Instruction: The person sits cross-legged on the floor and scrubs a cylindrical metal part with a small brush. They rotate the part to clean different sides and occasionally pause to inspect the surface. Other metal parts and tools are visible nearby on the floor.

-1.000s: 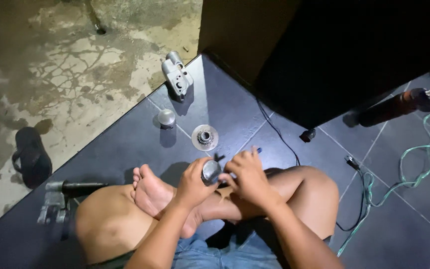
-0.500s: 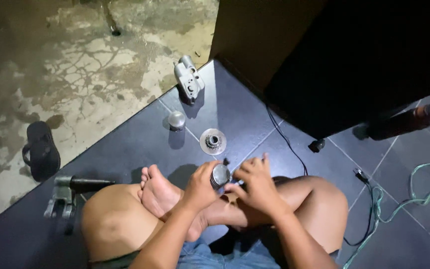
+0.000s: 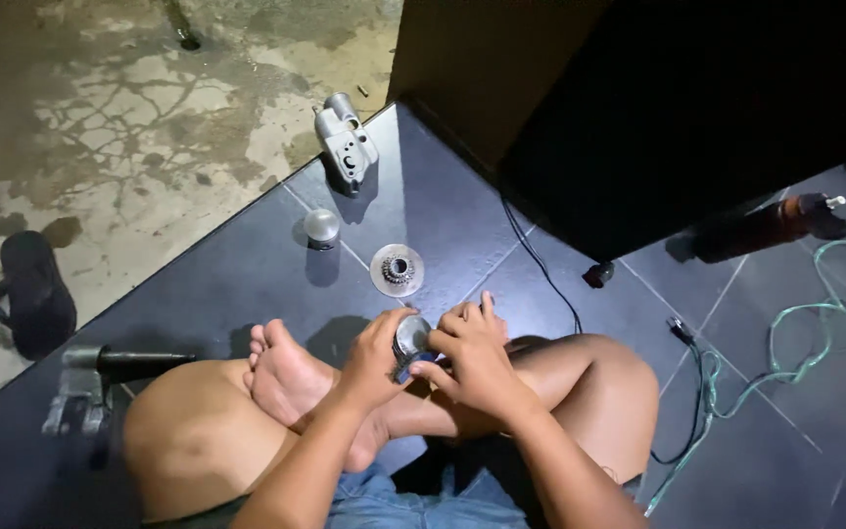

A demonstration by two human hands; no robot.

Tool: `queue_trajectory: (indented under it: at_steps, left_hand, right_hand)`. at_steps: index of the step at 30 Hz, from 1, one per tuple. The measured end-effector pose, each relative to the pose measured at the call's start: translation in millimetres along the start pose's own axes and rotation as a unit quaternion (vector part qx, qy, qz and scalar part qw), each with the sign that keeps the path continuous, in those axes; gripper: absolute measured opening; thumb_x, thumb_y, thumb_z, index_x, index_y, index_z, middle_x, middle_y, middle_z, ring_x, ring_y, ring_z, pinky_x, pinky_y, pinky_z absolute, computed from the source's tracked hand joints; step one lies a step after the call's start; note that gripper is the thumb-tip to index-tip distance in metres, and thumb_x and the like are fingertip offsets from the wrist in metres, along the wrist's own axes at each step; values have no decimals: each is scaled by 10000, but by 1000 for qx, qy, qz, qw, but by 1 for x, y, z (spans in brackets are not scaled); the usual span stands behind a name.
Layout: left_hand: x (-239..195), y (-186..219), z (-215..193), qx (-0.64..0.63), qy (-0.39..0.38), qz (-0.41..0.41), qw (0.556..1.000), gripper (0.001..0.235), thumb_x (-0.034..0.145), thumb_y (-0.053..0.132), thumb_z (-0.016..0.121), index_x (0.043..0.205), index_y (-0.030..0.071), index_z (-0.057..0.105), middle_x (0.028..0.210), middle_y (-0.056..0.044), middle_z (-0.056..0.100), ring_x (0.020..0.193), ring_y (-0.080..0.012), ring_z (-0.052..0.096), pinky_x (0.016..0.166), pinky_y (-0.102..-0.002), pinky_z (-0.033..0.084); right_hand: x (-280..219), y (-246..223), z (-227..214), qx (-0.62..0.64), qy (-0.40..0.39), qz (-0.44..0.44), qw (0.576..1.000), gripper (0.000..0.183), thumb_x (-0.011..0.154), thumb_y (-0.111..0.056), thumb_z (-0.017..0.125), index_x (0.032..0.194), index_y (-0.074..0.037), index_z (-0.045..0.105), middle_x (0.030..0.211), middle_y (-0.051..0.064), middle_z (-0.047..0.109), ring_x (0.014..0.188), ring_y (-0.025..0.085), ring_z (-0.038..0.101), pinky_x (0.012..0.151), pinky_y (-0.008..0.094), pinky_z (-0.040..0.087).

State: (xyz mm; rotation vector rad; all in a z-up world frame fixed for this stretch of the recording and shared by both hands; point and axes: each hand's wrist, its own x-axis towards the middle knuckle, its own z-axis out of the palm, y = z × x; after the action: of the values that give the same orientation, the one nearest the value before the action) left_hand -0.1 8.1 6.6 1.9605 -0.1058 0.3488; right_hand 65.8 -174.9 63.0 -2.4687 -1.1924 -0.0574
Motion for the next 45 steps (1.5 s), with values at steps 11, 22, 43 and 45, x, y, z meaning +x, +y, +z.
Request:
queue_trajectory:
  at_steps: [11,22,43,45]
  left_hand:
    - [-3,-6,6,-25,34,-37,998,655,671,180,903,1231,33,596,1189,-205,691,1109,-415,678,902,-447,553]
    - [-5,-12,9,-28,40,-57,997,621,663,152,877,1212,45,609,1180,-194,707,1114,-401,689,911,-441,556]
    - [-2,-5,7,-2,11,-43,999,635,665,181,902,1210,58,600,1168,-196,694,1096,-412,672,886,-447,552]
    - [-3,-7,9,-9,17,-70,997,603,667,157,882,1200,64,617,1145,-187,712,1079,-396,696,884,-443,562]
  right_hand:
    - [-3,13,1,17,4,16,1000,416,771,-447,811,887,-59,715,927,113,607,1013,368,532,1096,725,222]
    - [-6,18,12,-7,37,44,998,417,757,-446,829,839,-54,715,924,107,617,1010,383,531,1085,723,228]
    - [2,21,6,39,22,17,999,426,749,-472,822,773,-62,707,822,101,617,942,344,561,1096,666,271]
    - [1,27,6,43,15,29,999,423,741,-471,828,761,-64,714,793,96,619,918,339,572,1119,652,277]
